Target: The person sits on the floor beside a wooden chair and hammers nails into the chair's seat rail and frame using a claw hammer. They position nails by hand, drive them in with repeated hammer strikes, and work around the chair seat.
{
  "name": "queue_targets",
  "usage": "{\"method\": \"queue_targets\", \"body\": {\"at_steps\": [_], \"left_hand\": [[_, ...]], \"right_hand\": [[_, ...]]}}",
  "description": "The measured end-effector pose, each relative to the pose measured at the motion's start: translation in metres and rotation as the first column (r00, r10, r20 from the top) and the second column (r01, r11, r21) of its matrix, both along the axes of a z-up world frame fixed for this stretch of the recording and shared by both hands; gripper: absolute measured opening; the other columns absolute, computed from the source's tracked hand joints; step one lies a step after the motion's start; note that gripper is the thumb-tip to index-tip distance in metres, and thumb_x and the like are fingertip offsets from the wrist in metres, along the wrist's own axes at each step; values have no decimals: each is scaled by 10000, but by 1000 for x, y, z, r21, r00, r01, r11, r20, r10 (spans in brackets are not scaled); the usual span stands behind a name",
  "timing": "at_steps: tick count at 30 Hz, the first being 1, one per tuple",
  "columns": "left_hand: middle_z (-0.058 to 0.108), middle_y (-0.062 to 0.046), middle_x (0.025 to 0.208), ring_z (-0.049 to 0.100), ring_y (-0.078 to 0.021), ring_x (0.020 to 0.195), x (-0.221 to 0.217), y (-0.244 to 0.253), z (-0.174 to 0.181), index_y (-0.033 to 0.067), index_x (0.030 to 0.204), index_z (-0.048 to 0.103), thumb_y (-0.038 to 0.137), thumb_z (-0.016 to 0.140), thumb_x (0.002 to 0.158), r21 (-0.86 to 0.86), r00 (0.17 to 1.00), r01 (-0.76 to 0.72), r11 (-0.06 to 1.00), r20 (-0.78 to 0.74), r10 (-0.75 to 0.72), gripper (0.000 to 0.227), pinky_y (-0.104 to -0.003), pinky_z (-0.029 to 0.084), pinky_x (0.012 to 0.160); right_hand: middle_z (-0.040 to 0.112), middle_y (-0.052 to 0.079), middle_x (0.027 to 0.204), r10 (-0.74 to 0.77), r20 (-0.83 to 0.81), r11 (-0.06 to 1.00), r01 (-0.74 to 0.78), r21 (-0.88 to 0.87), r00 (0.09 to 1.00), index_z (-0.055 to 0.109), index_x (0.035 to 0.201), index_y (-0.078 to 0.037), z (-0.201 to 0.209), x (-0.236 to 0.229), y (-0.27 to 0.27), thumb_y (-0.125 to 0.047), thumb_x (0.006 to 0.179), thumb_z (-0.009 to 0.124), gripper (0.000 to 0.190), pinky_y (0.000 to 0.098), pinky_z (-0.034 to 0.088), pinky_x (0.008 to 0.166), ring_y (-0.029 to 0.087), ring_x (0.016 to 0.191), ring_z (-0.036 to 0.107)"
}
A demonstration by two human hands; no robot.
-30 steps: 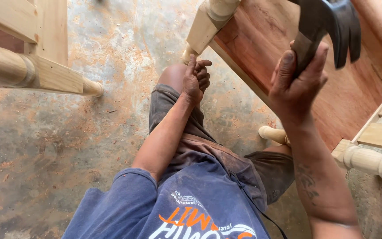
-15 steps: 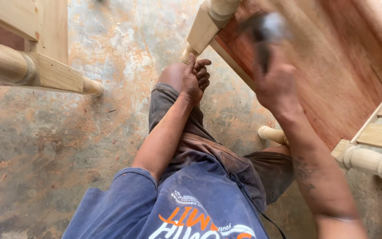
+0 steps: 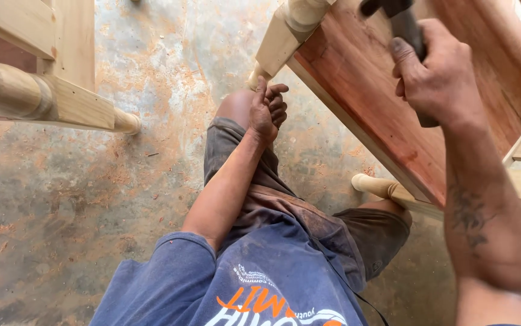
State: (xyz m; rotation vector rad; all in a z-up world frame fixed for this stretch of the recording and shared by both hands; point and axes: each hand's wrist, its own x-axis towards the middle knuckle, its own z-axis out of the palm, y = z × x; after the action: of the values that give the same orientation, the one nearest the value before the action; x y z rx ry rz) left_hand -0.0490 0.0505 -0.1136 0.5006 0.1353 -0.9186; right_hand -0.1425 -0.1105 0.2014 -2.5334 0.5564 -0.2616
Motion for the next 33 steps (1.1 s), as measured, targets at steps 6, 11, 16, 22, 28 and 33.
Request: {"method": "queue_targets", "body": {"at_steps": [6,11,16,22,28,33], "left_hand": [[238,93,591,191,-59,465,-4,5,3,67,1001,669,660,447,1028,-10,999,3,1000,33,-3,634,-255,153,409],[243,93,604,192,-60,477,-6,15,7,69,997,673,659,427,1041,-51,1000,14,999,4,-14,641,-250,162,422],[246,91,616,189,-59,488,-10,24,10,72,996,676,660,421,1045,-73,1000,19,997,-7,-19,643,-246,162,426],[260,89,627,203,-58,493,-9,33,19,67,994,676,683,425,1026,-40,1000,10,999,-12,-10,666,-240,166,427],[265,90,632,205,-58,499,-9,34,17,67,1001,671,688,428,1026,-22,1000,8,1000,9,-8,668,-243,171,435],[261,96,629,200,-54,495,-11,32,17,70,1002,668,703,414,1019,-13,999,34,999,1,-34,683,-235,167,427]], "right_hand": [[693,81,929,132,-295,937,-22,348,946,585,1197,-9,-41,27,-70,-313,1143,513,317,316,541,651,141,746,639],[681,66,921,28,-354,905,127,406,935,590,1164,-21,-63,41,-94,-351,1133,498,344,320,536,667,144,743,630],[629,47,821,-79,-394,866,259,428,916,600,1122,-21,-70,51,-98,-480,1096,557,461,307,510,600,132,652,581],[639,103,785,-12,-448,963,131,234,894,623,1094,-11,-75,62,-91,-222,938,787,310,331,506,541,153,617,610],[648,67,780,-11,-469,971,121,205,883,624,1091,-37,-77,64,-99,-172,906,760,266,321,516,540,126,631,623],[660,139,751,43,-623,988,58,142,781,630,1077,14,-70,67,-88,-119,915,747,240,363,500,520,193,596,614]]}}
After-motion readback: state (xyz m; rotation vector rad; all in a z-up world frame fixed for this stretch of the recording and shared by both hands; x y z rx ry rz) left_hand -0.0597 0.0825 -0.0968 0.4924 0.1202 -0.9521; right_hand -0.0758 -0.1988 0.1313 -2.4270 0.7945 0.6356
